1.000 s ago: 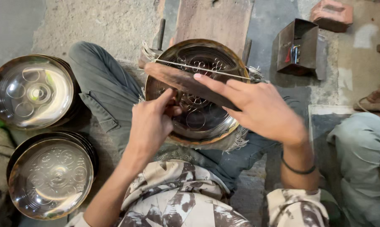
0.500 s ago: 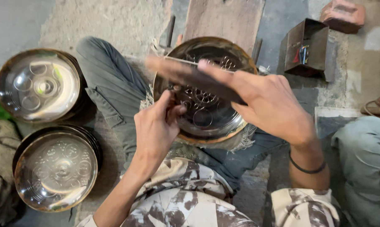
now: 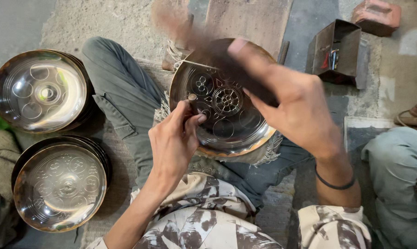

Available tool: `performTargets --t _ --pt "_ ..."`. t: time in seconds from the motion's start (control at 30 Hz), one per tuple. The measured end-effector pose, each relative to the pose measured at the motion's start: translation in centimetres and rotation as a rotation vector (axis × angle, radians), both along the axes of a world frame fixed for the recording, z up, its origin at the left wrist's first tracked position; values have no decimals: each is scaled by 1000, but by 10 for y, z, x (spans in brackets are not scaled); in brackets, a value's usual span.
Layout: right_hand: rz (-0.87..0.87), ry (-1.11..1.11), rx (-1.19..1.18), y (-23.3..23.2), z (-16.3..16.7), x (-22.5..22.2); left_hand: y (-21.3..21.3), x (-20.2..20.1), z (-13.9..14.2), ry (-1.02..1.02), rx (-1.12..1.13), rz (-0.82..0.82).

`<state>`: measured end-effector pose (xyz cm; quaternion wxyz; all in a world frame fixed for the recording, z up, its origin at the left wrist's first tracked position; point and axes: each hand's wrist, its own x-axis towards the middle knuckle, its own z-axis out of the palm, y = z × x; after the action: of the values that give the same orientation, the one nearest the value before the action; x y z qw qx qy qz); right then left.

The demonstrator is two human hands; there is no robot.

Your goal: The person sits on the floor and uses a chisel and wooden mallet to engrave a decorative pattern into a metal plate. They repeatedly strike the chisel to create indentations, adjusting the tool position as the design progresses.

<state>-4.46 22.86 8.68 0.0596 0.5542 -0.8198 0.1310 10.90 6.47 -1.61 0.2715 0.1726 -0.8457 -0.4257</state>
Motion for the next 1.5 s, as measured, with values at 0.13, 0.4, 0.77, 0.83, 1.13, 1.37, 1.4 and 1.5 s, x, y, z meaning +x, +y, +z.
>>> performTargets --t 0.13,0.4,0.77,0.83,1.13,1.37,1.4,1.5 --pt "-69 30 25 3 3 4 -3 0 -2 -10 7 -44" --pt "-186 -244 -45 9 -9 10 -17 -6 -9 -1 13 -177" --pt "-466 -352 -434 71 -62 31 -46 -28 6 -71 16 -513" --pt "-539 -486 -540 83 -76 40 -51 -36 10 -46 30 -645" --pt "-715 -836 -978 83 -148 115 -58 -81 21 -265 -134 -1130" --pt "-744 -384 -805 77 -141 115 -56 -91 17 -329 -204 -1198" --pt "-772 -578 -966 74 -137 114 -56 -91 16 -315 -199 -1203" --pt "-639 -261 -679 65 -123 108 -57 -91 14 -283 -190 -1232"
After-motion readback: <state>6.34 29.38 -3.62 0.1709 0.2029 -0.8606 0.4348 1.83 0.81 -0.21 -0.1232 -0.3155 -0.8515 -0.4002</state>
